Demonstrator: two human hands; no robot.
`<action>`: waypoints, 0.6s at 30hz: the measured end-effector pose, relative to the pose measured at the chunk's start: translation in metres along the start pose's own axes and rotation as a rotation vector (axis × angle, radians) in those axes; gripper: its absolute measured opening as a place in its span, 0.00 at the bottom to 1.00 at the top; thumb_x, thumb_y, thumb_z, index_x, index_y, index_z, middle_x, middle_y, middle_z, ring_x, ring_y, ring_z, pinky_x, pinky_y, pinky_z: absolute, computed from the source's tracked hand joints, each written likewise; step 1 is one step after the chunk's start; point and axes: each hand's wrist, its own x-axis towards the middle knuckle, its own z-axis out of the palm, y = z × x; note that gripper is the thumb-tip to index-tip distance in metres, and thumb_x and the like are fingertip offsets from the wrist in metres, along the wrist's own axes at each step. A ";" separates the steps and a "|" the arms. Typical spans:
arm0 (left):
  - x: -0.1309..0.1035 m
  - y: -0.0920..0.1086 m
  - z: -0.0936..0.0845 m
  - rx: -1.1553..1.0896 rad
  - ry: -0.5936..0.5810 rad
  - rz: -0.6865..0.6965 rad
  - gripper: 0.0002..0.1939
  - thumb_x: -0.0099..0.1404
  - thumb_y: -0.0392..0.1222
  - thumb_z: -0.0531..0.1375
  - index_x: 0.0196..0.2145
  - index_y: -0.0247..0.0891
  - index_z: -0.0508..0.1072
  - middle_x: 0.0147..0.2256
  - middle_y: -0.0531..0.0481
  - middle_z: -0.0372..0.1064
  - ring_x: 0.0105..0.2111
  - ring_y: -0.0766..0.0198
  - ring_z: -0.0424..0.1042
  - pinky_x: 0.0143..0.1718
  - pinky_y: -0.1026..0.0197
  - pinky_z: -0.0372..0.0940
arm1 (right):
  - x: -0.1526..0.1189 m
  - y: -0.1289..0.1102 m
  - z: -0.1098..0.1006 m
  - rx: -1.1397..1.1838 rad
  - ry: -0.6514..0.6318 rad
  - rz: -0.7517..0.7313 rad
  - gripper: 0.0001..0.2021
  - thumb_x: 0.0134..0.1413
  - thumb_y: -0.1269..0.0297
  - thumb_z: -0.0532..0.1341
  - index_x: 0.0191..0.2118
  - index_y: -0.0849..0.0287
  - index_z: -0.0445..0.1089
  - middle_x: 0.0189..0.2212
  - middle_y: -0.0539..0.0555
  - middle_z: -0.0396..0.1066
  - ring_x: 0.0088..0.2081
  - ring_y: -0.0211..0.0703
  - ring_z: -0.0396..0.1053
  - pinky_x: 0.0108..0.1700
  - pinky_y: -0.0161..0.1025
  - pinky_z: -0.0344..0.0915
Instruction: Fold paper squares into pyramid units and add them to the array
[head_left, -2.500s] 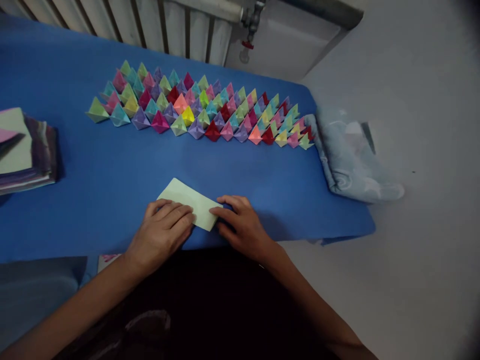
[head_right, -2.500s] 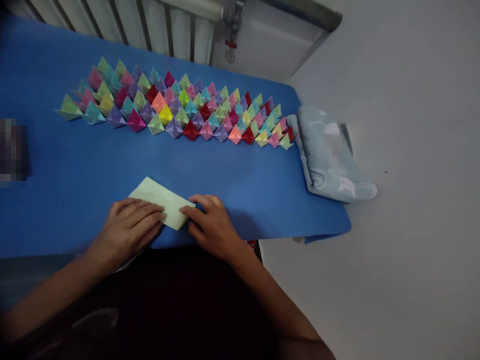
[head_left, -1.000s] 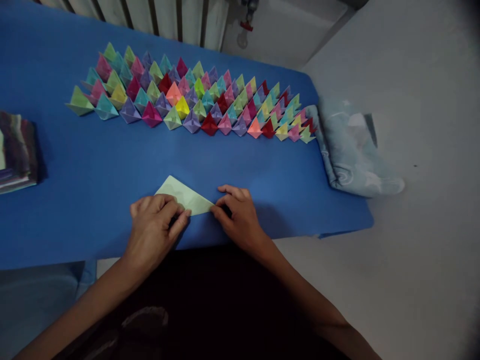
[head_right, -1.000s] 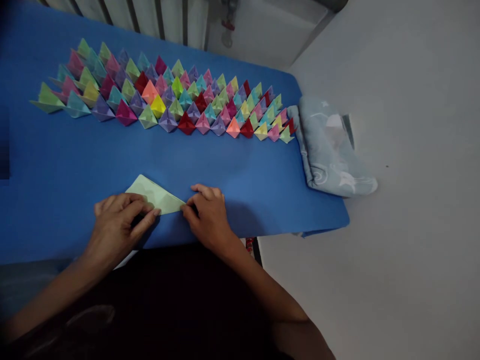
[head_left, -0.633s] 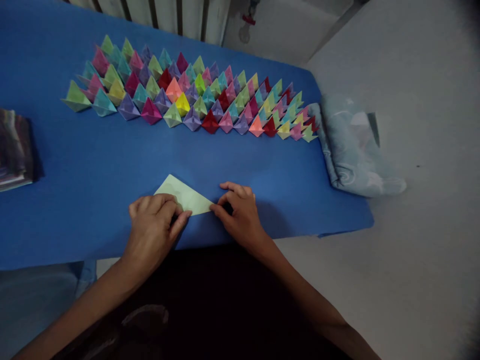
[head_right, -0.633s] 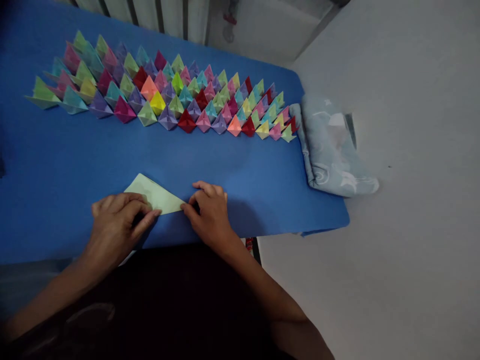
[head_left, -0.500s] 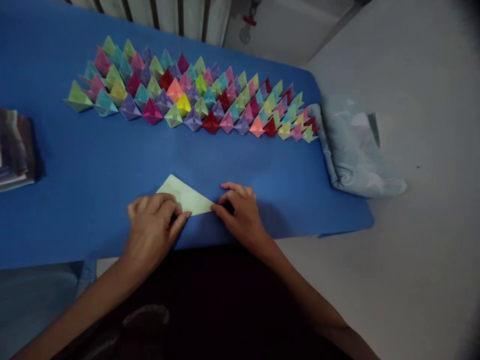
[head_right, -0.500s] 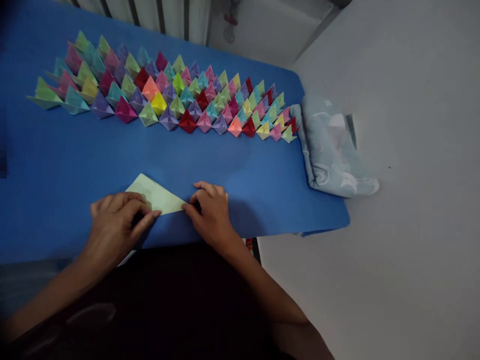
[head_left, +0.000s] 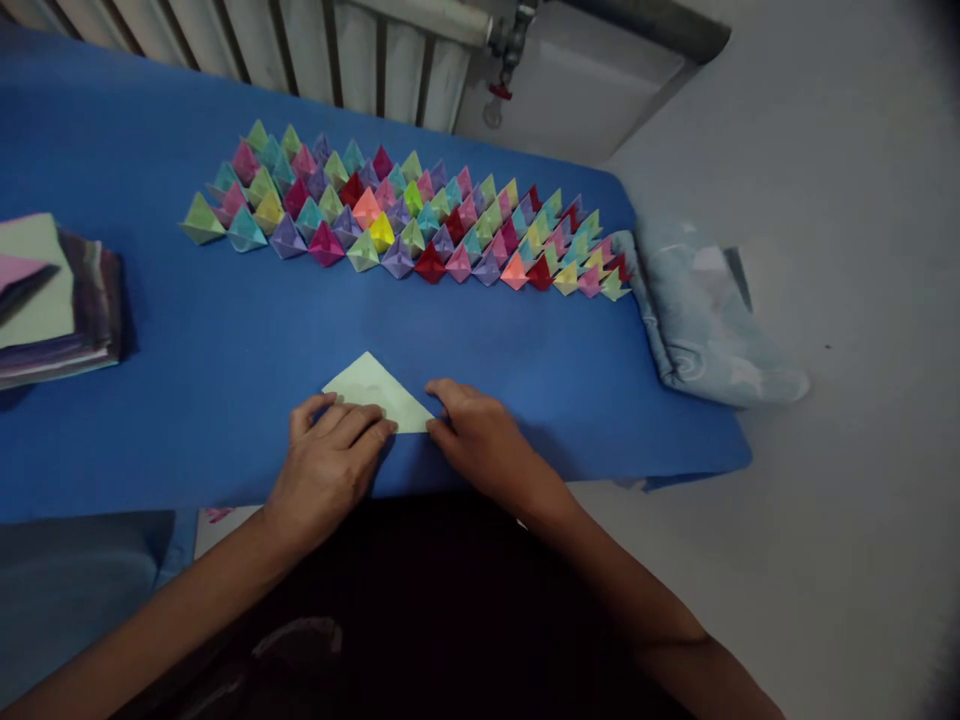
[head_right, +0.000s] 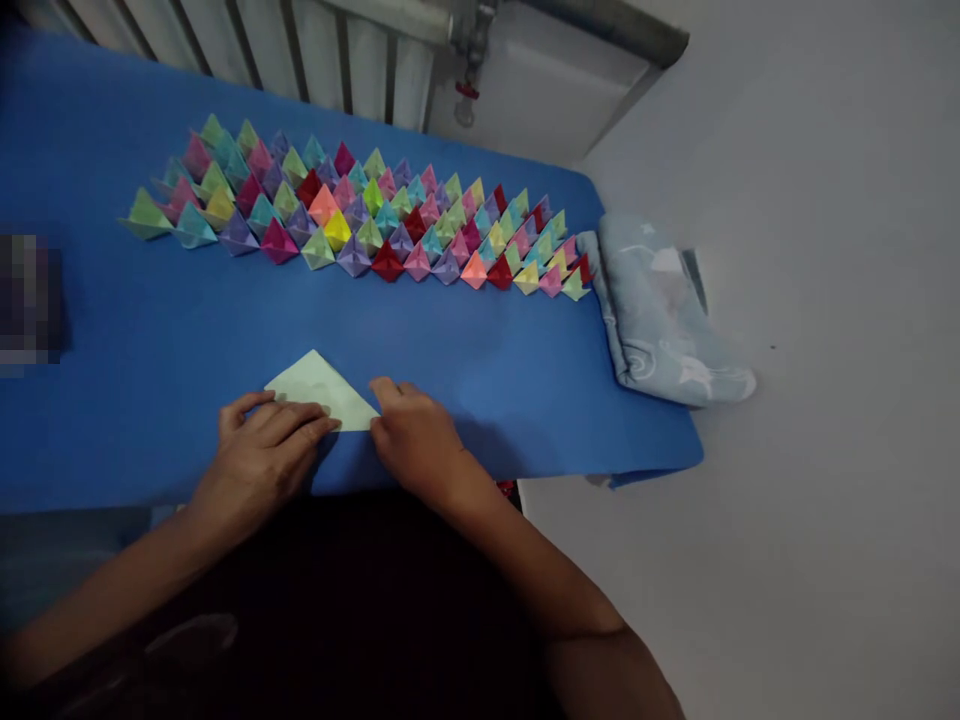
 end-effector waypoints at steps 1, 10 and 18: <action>0.000 0.000 0.000 -0.003 0.006 -0.002 0.10 0.70 0.34 0.56 0.43 0.38 0.76 0.42 0.46 0.77 0.39 0.57 0.74 0.53 0.45 0.57 | 0.000 0.000 -0.001 0.040 -0.003 0.008 0.20 0.56 0.75 0.56 0.55 0.61 0.68 0.39 0.58 0.75 0.38 0.45 0.71 0.42 0.41 0.65; 0.003 0.003 -0.003 0.039 -0.010 0.026 0.10 0.68 0.45 0.60 0.42 0.36 0.74 0.42 0.42 0.77 0.42 0.52 0.74 0.52 0.46 0.58 | -0.001 0.004 -0.002 0.607 -0.106 0.157 0.15 0.46 0.73 0.58 0.43 0.55 0.67 0.19 0.41 0.63 0.22 0.34 0.59 0.26 0.32 0.55; 0.005 0.000 -0.008 -0.055 0.076 -0.049 0.09 0.71 0.36 0.54 0.41 0.39 0.75 0.37 0.48 0.78 0.37 0.59 0.75 0.52 0.48 0.61 | 0.000 0.002 -0.009 1.016 0.032 0.190 0.10 0.48 0.63 0.62 0.39 0.55 0.66 0.23 0.43 0.66 0.25 0.34 0.63 0.30 0.34 0.61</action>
